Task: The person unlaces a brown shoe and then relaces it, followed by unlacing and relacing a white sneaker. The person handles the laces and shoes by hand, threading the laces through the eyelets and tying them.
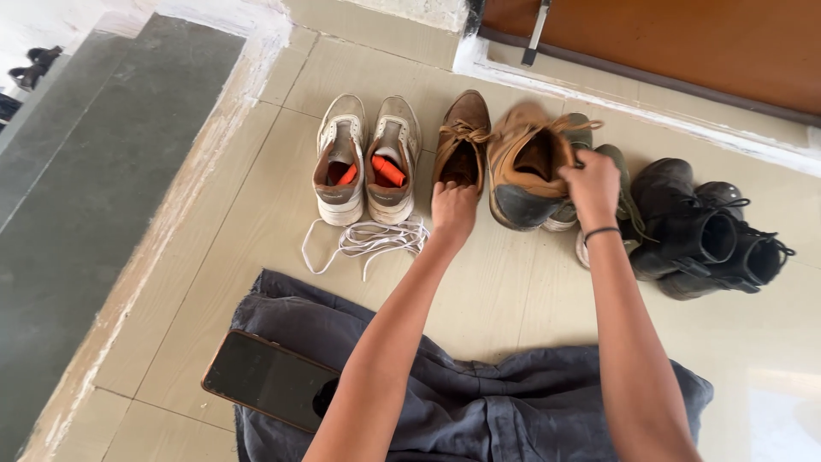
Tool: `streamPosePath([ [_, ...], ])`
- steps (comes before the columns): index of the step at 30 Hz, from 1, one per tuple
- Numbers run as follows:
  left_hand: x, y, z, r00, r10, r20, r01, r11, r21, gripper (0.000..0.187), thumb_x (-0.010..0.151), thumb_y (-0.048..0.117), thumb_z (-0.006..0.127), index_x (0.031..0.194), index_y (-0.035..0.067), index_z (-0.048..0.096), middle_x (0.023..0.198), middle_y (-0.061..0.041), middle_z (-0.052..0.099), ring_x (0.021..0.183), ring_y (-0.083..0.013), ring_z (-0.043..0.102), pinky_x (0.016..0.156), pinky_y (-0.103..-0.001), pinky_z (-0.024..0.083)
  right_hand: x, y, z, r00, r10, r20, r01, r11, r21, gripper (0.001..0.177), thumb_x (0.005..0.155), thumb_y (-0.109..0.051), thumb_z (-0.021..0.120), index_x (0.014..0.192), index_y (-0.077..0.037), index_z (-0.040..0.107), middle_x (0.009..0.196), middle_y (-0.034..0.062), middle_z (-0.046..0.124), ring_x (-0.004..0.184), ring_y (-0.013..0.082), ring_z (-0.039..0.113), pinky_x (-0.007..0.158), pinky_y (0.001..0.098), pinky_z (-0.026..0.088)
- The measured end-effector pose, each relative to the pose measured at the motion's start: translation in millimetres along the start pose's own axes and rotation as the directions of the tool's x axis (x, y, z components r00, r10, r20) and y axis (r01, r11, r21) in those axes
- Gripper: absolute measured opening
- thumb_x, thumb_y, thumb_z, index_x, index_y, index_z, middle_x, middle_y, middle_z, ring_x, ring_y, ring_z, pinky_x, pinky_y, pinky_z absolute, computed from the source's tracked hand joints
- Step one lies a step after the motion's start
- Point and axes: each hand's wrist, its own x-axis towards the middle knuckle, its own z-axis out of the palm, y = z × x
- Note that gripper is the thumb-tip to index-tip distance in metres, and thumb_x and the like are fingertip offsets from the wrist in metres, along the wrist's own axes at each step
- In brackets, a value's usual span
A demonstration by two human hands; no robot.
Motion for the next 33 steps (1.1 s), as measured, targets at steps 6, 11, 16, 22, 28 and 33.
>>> streamPosePath([
  [6,3.7,64.2,24.2,0.988,0.042,0.151,-0.048,0.998,0.038,0.022,0.099,0.012,0.056,0.114,0.014,0.073,0.113,-0.005,0.075,0.117,-0.0204,0.064,0.107,-0.039,0.040,-17.3,-51.3,-30.4,0.894,-0.383,-0.234,0.390,0.921,-0.017,0.030,0.089,-0.011,0.076,0.117,-0.002,0.074,0.083,0.0179,0.071,0.071,0.0284,0.069,0.066,0.0416,0.054],
  [11,-29.6,100.7,25.0,0.972,0.222,-0.075,-0.192,0.937,0.292,0.073,0.079,0.020,0.062,0.149,0.006,0.045,0.152,-0.019,0.046,0.138,-0.0315,0.043,0.110,-0.045,0.034,4.7,-61.7,29.6,0.993,-0.117,-0.026,0.116,0.993,-0.035,0.018,0.087,-0.016,0.069,0.100,-0.004,0.066,0.077,0.0148,0.069,0.069,0.0312,0.072,0.063,0.0435,0.059],
  [16,-141.3,109.4,10.6,0.859,0.512,0.011,-0.499,0.833,0.240,0.064,0.095,0.020,0.062,0.152,-0.003,0.043,0.161,-0.019,0.041,0.155,-0.0365,0.029,0.130,-0.051,0.024,-9.6,-45.0,118.0,0.891,-0.438,-0.115,0.425,0.897,-0.127,0.035,0.084,-0.015,0.073,0.113,0.001,0.062,0.096,0.0251,0.069,0.088,0.0442,0.068,0.074,0.0503,0.056],
  [22,-199.6,86.4,-22.9,0.888,0.427,0.173,-0.379,0.891,-0.250,0.035,0.090,0.017,0.065,0.122,0.005,0.068,0.144,-0.018,0.055,0.144,-0.0332,0.042,0.123,-0.056,0.022,-41.6,-29.8,143.9,0.927,-0.362,0.101,0.373,0.915,-0.151,0.034,0.094,-0.011,0.067,0.121,0.002,0.050,0.121,0.0252,0.056,0.097,0.0462,0.066,0.077,0.0478,0.059],
  [28,-134.0,29.8,-37.3,0.983,0.163,-0.083,-0.174,0.973,-0.149,0.041,0.096,0.014,0.063,0.136,0.006,0.060,0.152,-0.018,0.048,0.145,-0.0383,0.039,0.117,-0.051,0.034,-32.2,-39.7,118.4,0.946,-0.321,0.043,0.324,0.940,-0.107,0.030,0.100,-0.019,0.069,0.112,0.003,0.052,0.119,0.0242,0.055,0.096,0.0433,0.064,0.080,0.0482,0.057],
  [33,-66.8,-11.7,-34.8,0.953,0.222,-0.206,-0.200,0.972,0.121,0.069,0.075,-0.002,0.066,0.143,0.009,0.054,0.147,-0.018,0.046,0.135,-0.0365,0.042,0.110,-0.049,0.041,-29.5,4.8,48.2,0.890,-0.419,-0.180,0.339,0.872,-0.353,0.027,0.101,-0.026,0.071,0.120,-0.008,0.064,0.120,0.0131,0.062,0.114,0.0320,0.059,0.099,0.0519,0.045],
])
